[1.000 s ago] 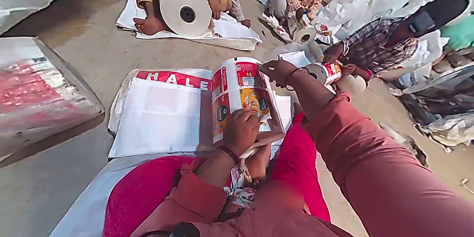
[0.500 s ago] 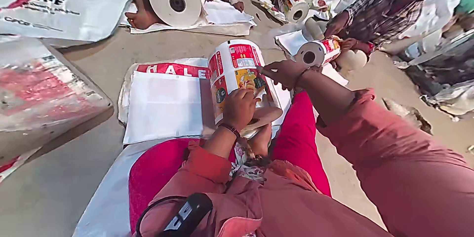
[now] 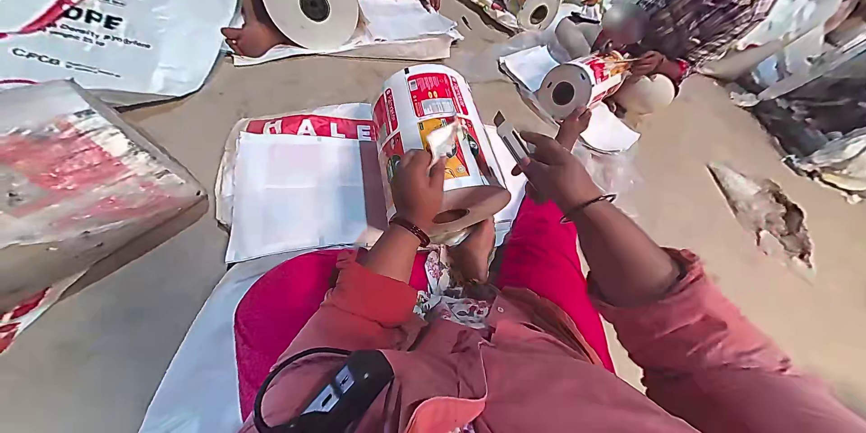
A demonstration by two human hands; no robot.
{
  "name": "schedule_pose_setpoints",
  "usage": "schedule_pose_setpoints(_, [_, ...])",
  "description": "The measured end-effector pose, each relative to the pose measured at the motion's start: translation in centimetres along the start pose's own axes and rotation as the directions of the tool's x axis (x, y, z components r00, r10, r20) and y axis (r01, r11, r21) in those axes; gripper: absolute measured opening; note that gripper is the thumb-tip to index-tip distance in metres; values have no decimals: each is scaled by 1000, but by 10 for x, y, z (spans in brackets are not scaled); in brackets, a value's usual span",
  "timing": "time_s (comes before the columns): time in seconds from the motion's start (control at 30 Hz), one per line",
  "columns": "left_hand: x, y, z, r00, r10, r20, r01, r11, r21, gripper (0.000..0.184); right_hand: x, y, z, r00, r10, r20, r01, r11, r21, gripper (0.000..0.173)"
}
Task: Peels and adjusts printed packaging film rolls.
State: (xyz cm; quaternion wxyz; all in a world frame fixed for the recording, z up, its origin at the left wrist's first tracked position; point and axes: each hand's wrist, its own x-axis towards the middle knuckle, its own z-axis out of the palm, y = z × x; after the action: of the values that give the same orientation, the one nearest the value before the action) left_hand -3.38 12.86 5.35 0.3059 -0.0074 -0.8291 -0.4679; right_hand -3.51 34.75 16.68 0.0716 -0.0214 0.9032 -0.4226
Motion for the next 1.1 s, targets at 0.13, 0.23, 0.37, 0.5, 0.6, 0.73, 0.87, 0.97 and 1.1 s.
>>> schedule_pose_setpoints(0.13, [13,-9,-7,940,-283,-192,184,891,-416,22,2,35,39,995,49,-84,-1,872,490,46])
schedule_pose_setpoints(0.23, [18,-21,-19,896,-358,-261,206,858,-471,20,4,46,52,997,30,-72,15,836,549,45])
schedule_pose_setpoints(0.37, [20,-29,-35,895,-353,-273,248,903,-352,31,13,57,45,984,47,-170,57,827,559,43])
schedule_pose_setpoints(0.5, [15,-22,-29,914,-236,-330,165,959,-229,26,38,53,28,988,77,-136,-15,912,410,57])
schedule_pose_setpoints(0.6, [5,-17,-17,943,-143,-301,92,980,-178,25,79,27,18,999,7,-43,-4,997,81,58])
schedule_pose_setpoints(0.73, [-2,-15,-2,969,21,-248,-43,995,-85,25,144,-21,19,997,-57,43,64,979,-193,48])
schedule_pose_setpoints(0.87, [-1,-22,6,956,79,-284,-101,993,-64,25,194,-52,31,997,-61,56,76,943,-323,48])
schedule_pose_setpoints(0.97, [-1,-24,7,945,100,-311,-122,991,-52,27,215,-62,39,996,-79,50,92,910,-404,41])
schedule_pose_setpoints(1.1, [-1,-25,5,952,101,-289,-123,991,-59,30,225,-72,44,993,-102,68,122,868,-482,39])
